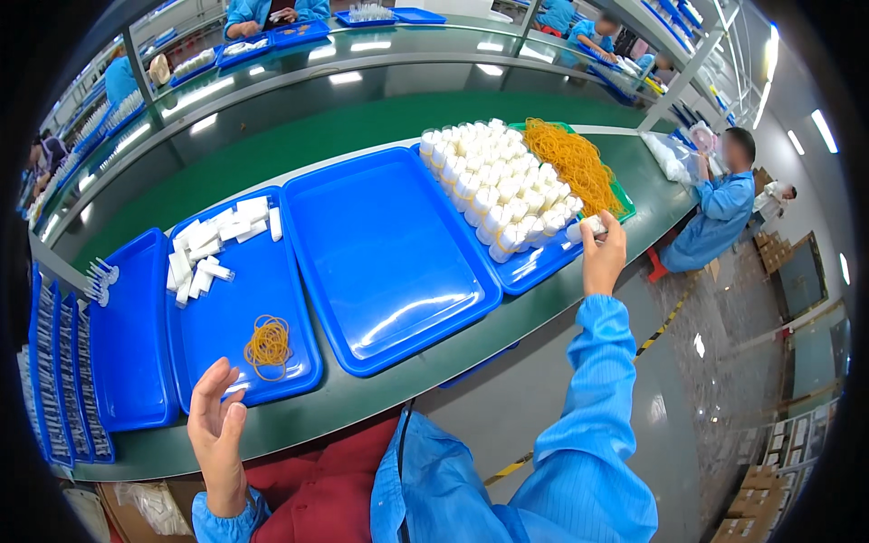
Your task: The recorder is assembling small plastic components and securing them with rubber bands on a production line.
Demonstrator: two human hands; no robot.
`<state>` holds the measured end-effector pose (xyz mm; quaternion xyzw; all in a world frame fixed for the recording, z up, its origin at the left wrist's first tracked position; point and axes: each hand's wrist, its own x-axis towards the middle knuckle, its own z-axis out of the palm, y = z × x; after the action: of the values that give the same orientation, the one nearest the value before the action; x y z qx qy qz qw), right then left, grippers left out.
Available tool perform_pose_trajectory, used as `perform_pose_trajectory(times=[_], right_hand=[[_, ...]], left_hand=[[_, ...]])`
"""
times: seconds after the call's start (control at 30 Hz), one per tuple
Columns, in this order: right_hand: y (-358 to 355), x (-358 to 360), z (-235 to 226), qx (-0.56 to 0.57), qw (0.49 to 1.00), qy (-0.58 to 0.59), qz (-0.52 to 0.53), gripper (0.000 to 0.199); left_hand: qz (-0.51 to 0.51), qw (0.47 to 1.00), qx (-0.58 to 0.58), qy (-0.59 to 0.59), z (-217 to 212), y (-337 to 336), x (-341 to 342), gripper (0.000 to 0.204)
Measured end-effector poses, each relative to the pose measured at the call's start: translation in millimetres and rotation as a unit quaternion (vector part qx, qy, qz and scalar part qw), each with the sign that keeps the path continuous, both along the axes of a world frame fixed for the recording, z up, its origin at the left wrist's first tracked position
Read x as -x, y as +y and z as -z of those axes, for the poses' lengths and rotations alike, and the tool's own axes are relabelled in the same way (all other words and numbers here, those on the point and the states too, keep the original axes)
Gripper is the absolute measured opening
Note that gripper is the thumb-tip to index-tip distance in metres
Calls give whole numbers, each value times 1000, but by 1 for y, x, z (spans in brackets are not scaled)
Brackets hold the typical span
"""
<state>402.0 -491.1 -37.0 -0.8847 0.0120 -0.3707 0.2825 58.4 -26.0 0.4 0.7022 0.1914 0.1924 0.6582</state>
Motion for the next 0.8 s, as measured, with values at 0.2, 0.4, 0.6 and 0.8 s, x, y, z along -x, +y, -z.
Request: perform_pose_trajectory(times=[0.2,0.4,0.6,0.8], right_hand=[[-9,-17,35,111,993,-4,39,44],[18,20,15,198,973,-30,111,37],[53,10,29,176,972,119,101,14],[53,11,26,168,969,145,109,15]], left_hand=[[-11,1000,1,0,-3,2,1,46],[-31,1000,-2,0,1,12,12,42],[-31,1000,4,-4,3,15,11,41],[-64,998,5,-2,4,23,19,41]])
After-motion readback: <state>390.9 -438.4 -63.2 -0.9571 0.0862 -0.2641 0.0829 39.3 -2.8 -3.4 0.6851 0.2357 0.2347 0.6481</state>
